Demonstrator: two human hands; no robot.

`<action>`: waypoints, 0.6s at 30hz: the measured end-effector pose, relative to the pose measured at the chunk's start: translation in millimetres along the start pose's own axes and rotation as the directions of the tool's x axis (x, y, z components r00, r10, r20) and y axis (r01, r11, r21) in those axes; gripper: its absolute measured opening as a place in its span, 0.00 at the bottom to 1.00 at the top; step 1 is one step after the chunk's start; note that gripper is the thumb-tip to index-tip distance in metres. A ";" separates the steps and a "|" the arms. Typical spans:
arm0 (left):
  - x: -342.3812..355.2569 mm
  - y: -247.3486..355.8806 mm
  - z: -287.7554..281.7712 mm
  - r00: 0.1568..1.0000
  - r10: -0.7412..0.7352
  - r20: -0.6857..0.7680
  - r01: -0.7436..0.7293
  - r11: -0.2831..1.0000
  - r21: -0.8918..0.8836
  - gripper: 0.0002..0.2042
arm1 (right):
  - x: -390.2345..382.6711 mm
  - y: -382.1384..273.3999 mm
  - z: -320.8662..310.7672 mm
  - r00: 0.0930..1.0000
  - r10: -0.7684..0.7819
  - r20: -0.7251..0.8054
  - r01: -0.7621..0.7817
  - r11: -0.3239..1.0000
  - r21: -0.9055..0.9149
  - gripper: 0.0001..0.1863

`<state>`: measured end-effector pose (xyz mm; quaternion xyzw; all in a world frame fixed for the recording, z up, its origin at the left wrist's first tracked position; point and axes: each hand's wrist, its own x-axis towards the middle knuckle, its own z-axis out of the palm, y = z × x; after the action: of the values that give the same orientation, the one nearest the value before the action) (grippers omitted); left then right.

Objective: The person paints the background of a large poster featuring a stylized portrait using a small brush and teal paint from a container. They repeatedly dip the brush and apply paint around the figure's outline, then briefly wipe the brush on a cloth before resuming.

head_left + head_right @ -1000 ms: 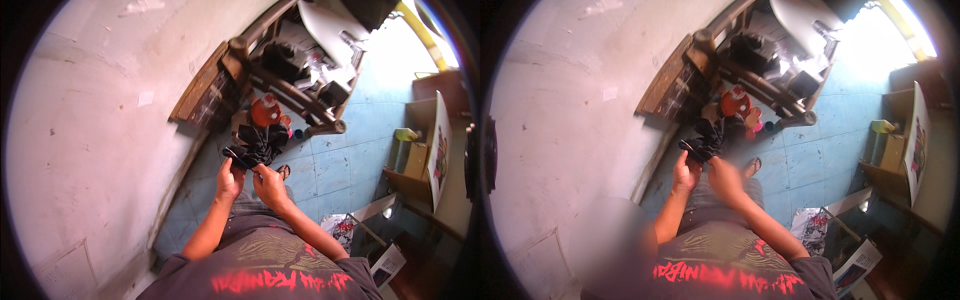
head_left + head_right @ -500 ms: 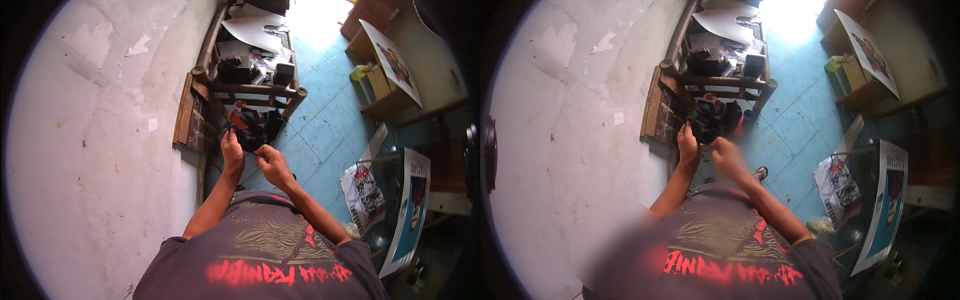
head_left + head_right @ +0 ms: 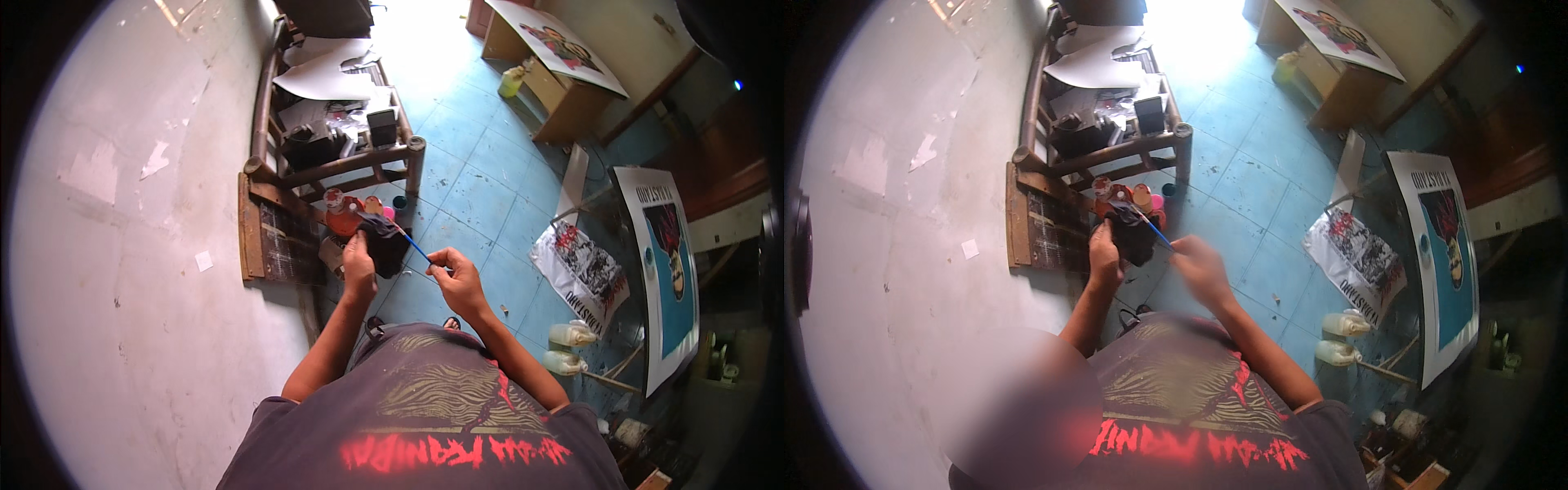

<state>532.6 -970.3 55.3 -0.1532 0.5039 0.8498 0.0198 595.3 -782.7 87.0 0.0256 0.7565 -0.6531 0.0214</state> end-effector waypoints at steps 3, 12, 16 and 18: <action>-26.2 -25.5 34.1 0.981 -0.111 0.161 0.138 0.976 -0.171 0.14 | -11.9 -10.3 -18.6 0.999 -0.015 -0.044 0.011 0.995 -0.100 0.08; -36.7 -60.6 97.0 0.979 -0.086 0.187 0.112 0.985 -0.131 0.13 | -39.0 -4.0 -59.7 0.957 -0.286 -0.039 0.248 0.882 -0.401 0.05; -2.8 -77.3 82.6 0.967 -0.082 0.243 0.105 0.991 -0.080 0.13 | -37.6 -8.0 -41.8 0.976 -0.173 -0.133 0.140 0.964 -0.227 0.07; -1.3 -66.7 87.9 0.948 -0.050 0.315 0.092 0.989 -0.120 0.13 | -33.8 -2.4 -31.4 0.971 -0.101 -0.215 0.076 0.989 -0.124 0.08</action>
<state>525.3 -861.5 38.1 -0.0364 0.4309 0.8937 0.1196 628.9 -752.4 96.1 0.0627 0.7908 -0.6021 -0.0904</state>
